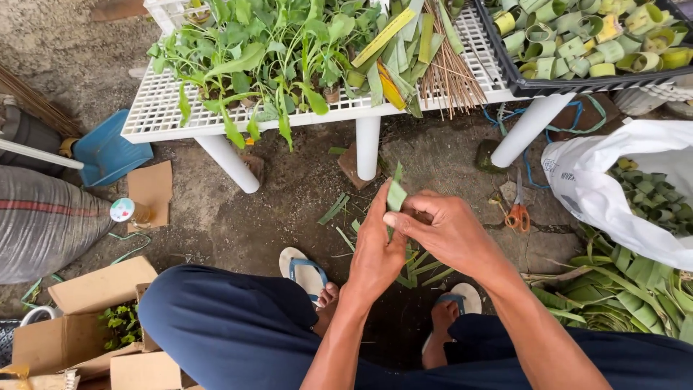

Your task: The person folds strips of palm leaf by hand to form small, square containers, adding them to a tray.

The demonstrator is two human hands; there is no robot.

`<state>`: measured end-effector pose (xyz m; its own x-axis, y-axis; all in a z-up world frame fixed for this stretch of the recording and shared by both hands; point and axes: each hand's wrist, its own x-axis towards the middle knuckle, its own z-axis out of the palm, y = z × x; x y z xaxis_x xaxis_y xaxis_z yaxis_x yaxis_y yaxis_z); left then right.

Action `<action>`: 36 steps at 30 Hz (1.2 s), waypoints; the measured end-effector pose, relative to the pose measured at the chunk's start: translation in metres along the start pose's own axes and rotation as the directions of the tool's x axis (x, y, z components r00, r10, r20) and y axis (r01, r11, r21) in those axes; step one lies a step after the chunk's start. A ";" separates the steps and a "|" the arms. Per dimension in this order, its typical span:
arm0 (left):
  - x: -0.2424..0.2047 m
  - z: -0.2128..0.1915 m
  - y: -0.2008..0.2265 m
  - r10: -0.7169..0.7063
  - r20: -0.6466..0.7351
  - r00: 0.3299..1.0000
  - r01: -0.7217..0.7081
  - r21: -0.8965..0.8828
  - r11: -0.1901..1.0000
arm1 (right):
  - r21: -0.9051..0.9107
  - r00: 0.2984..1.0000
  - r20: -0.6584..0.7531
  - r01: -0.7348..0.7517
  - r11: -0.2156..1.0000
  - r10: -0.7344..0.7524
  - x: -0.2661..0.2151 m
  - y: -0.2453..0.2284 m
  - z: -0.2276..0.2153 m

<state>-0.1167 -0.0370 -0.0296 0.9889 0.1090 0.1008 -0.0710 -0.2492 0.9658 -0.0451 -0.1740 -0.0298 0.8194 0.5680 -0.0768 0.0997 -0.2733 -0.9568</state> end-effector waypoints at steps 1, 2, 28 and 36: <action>-0.001 -0.002 0.001 -0.001 0.002 1.000 0.001 0.001 1.000 | 0.001 1.000 -0.001 -0.001 1.000 0.001 -0.002 -0.013 -0.003; -0.002 -0.003 0.003 0.061 0.014 0.998 -0.060 -0.065 0.996 | 0.009 0.998 0.037 -0.052 0.999 0.052 -0.004 -0.026 -0.007; -0.014 0.016 -0.024 -0.251 0.123 0.960 0.237 -0.834 0.498 | 0.286 0.943 -0.333 0.125 0.950 -0.024 0.001 0.013 -0.024; -0.015 0.013 -0.028 -0.300 -0.003 0.954 0.216 -0.688 0.693 | 0.279 0.960 -0.276 0.119 0.953 -0.040 0.001 0.012 -0.021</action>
<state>-0.1275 -0.0437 -0.0616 0.9642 0.1819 -0.1930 0.0744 0.5129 0.8552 -0.0312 -0.1925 -0.0352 0.9387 0.3422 0.0416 0.0355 0.0239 -0.9991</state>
